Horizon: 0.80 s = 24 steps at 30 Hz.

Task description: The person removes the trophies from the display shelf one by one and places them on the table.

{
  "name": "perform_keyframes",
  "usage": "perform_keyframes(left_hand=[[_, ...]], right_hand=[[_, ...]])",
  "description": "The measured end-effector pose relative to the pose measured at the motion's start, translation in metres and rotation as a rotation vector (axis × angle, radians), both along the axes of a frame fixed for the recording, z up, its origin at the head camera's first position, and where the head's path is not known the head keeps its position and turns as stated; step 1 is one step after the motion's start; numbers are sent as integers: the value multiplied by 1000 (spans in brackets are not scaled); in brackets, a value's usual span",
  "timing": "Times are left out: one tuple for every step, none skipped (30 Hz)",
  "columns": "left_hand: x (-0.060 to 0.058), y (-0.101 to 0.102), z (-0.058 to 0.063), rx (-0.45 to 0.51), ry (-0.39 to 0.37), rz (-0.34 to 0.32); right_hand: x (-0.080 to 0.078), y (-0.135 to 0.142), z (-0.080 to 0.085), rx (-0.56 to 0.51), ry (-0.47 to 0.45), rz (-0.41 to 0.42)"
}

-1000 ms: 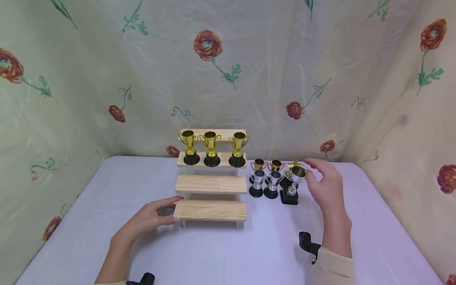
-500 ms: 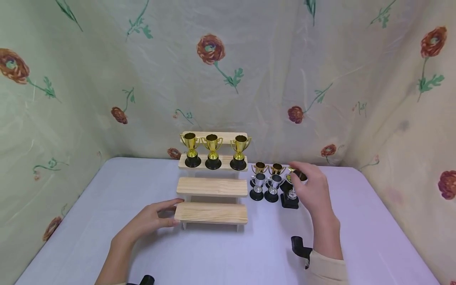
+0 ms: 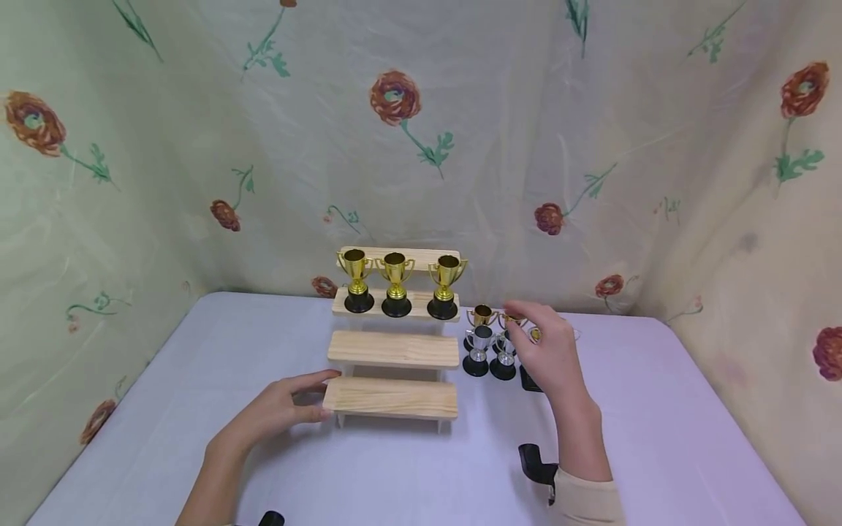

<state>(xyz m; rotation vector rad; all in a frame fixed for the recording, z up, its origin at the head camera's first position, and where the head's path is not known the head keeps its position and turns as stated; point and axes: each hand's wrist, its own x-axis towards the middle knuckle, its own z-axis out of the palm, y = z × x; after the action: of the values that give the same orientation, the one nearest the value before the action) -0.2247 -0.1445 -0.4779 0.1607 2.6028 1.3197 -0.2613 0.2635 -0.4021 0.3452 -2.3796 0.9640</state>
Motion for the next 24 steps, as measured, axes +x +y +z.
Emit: perform_keyframes(left_hand=[[0, 0, 0, 2, -2, 0], [0, 0, -1, 5, -2, -1], [0, 0, -1, 6, -3, -1], [1, 0, -1, 8, -3, 0], [1, -1, -1, 9, -2, 2], [1, -1, -1, 10, -3, 5], [1, -1, -1, 10, -4, 6], [1, -1, -1, 12, -5, 9], [1, -1, -1, 14, -7, 12], [2, -2, 0, 16, -7, 14], [2, -3, 0, 17, -6, 14], [2, -4, 0, 17, -5, 14], [2, -4, 1, 18, -3, 13], [2, -5, 1, 18, -2, 13], [2, -6, 1, 19, 0, 11], [2, -6, 0, 18, 2, 7], [2, -7, 0, 18, 5, 4], [2, -7, 0, 17, 8, 0], [2, -7, 0, 19, 11, -3], [1, -7, -1, 20, 15, -10], [1, -7, -1, 23, 19, -18], [1, -7, -2, 24, 24, -26], [0, -7, -2, 25, 29, -32], [0, -7, -2, 25, 33, -41]], right_hand=[[-1, -2, 0, -5, 2, 10], [-2, -3, -1, -11, 2, 16], [-2, -4, -1, -22, 2, 25], [-3, -6, -1, -39, -1, 37], [-3, -7, 0, -51, -3, 50], [-4, -9, 0, -67, -4, 66], [-5, -10, 0, -79, -4, 79], [-5, -12, 0, -91, -7, 91], [-6, -14, 0, -99, -9, 102], [-6, -17, 1, -102, -10, 109], [-7, -19, 2, -102, -12, 113], [-8, -22, 3, -101, -15, 114], [-9, -24, 3, -96, -18, 114], [-10, -27, 4, -96, -23, 119], [-11, -29, 5, -97, -29, 124], [-13, -31, 6, -99, -36, 128], [-14, -33, 7, -103, -42, 133], [-15, -35, 8, -105, -47, 137], [-16, -36, 9, -109, -52, 143], [-17, -37, 10, -115, -58, 149], [-18, -38, 11, -115, -60, 148], [-19, -39, 12, -114, -61, 147], [-19, -40, 13, -113, -63, 144], [-20, -40, 15, -110, -64, 135]])
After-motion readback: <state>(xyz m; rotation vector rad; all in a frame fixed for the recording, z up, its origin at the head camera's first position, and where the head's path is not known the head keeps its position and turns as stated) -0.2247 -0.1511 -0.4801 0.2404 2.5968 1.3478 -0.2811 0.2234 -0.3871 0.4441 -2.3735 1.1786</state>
